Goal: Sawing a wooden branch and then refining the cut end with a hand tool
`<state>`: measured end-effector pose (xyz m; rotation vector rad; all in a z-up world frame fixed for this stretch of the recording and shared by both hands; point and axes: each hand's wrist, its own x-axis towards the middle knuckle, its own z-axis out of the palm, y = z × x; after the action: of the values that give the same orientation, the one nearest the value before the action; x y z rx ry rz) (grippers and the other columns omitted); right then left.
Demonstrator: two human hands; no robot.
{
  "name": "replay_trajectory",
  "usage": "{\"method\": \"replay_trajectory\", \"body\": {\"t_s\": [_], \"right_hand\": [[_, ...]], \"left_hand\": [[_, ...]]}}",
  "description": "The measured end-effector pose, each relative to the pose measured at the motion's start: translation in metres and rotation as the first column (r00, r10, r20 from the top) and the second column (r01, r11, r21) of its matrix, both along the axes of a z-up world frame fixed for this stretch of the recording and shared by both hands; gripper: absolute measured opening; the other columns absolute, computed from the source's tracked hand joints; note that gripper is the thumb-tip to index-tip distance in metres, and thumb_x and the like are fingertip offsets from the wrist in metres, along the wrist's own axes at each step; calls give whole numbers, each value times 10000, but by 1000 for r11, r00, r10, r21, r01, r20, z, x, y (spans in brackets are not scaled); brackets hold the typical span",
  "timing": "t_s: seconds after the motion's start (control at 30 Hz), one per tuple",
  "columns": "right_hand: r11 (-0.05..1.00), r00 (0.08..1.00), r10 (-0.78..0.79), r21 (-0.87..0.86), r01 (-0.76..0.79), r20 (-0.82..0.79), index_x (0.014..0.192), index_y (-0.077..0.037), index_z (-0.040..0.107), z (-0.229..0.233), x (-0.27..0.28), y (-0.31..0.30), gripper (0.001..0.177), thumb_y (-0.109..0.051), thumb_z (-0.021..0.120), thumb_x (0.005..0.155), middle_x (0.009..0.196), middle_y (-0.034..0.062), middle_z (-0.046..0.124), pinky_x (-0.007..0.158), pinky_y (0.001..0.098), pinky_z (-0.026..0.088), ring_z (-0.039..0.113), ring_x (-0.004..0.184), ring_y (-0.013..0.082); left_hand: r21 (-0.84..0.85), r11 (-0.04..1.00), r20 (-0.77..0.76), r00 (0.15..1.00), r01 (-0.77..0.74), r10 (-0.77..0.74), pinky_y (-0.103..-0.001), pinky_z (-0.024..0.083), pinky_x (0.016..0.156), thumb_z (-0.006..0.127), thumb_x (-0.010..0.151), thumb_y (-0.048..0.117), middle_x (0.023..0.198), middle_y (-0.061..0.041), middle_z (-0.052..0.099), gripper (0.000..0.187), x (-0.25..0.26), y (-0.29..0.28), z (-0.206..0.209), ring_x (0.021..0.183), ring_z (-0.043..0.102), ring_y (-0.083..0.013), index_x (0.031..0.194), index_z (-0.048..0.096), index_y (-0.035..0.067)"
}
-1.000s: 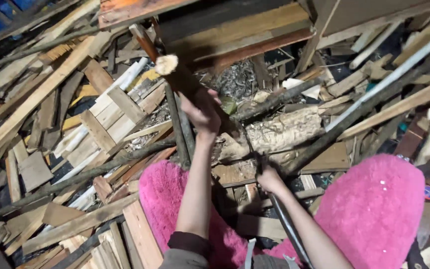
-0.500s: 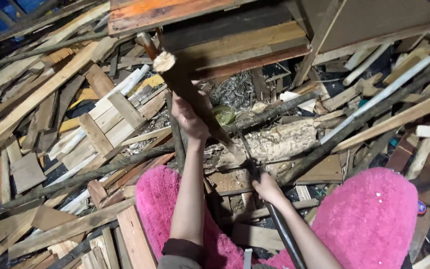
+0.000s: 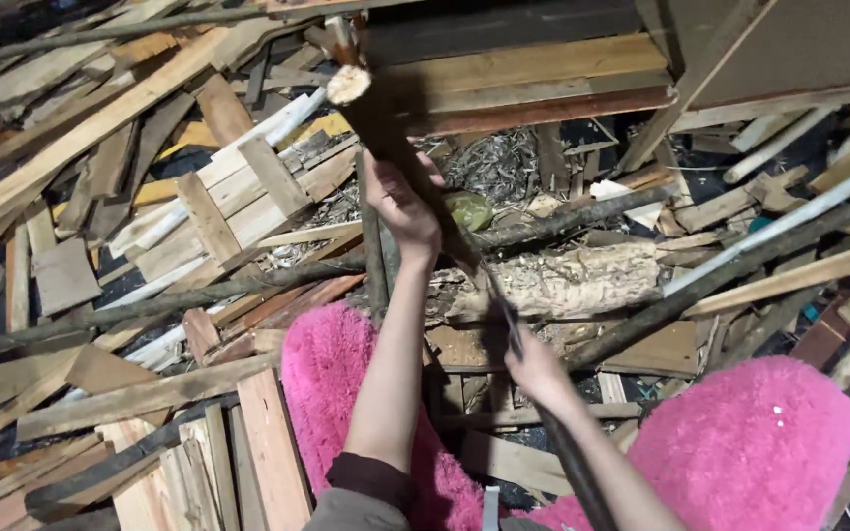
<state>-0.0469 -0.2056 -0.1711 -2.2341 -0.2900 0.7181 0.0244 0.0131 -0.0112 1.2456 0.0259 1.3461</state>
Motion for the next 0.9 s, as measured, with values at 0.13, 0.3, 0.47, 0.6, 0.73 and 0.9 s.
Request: {"method": "replay_trajectory", "body": {"t_s": [0.13,0.3,0.47,0.6,0.73,0.9], "right_hand": [[992,999,31,-124,-34,-27,1283,-69,615,-72,0,-7,431,-231,639,885,1024,302,744,866,554,590,708,1060,469],[984,981,-153,71,162,-119,1319,-74,591,26,8,-2,390,-139,608,935,760,256,723,388,312,587,681,457,281],[993,994,-62,94,71,-91,1159,-40,639,-97,8,-5,297,-189,633,902,624,229,678,336,370,521,667,419,301],[1000,994,-26,-5,26,-109,1175,-103,637,-149,25,-9,336,-230,641,864,569,92,695,369,336,585,687,397,208],[984,989,-108,132,121,-100,1330,-17,575,-3,13,3,447,-145,607,903,635,200,685,344,328,557,670,410,260],[991,995,-95,90,97,-22,1472,0,498,6,0,8,615,-128,639,887,1194,370,669,802,598,597,688,1034,525]], "left_hand": [[0,998,-13,998,67,-67,-213,520,465,263,1100,575,640,-25,618,560,-2,-6,1,491,633,-95,1033,598,132],[-10,991,-29,990,135,-136,-239,510,415,272,1077,619,579,-34,602,635,-5,-15,4,451,611,-110,1009,620,92],[1,995,-76,992,101,-101,-255,531,429,256,1064,633,619,-59,631,652,-11,-21,10,476,637,-136,1014,621,95],[-2,994,-48,992,113,-113,-230,515,439,251,1077,602,625,-48,620,617,-8,-9,0,475,621,-115,1036,613,105],[-44,990,-63,989,130,-133,-205,516,458,277,1050,673,645,-27,633,652,-20,-11,11,496,629,-91,1023,615,115],[-47,981,-27,982,186,-187,-213,518,455,261,1050,670,632,-25,626,665,-13,-10,5,494,641,-99,1018,615,108]]}}
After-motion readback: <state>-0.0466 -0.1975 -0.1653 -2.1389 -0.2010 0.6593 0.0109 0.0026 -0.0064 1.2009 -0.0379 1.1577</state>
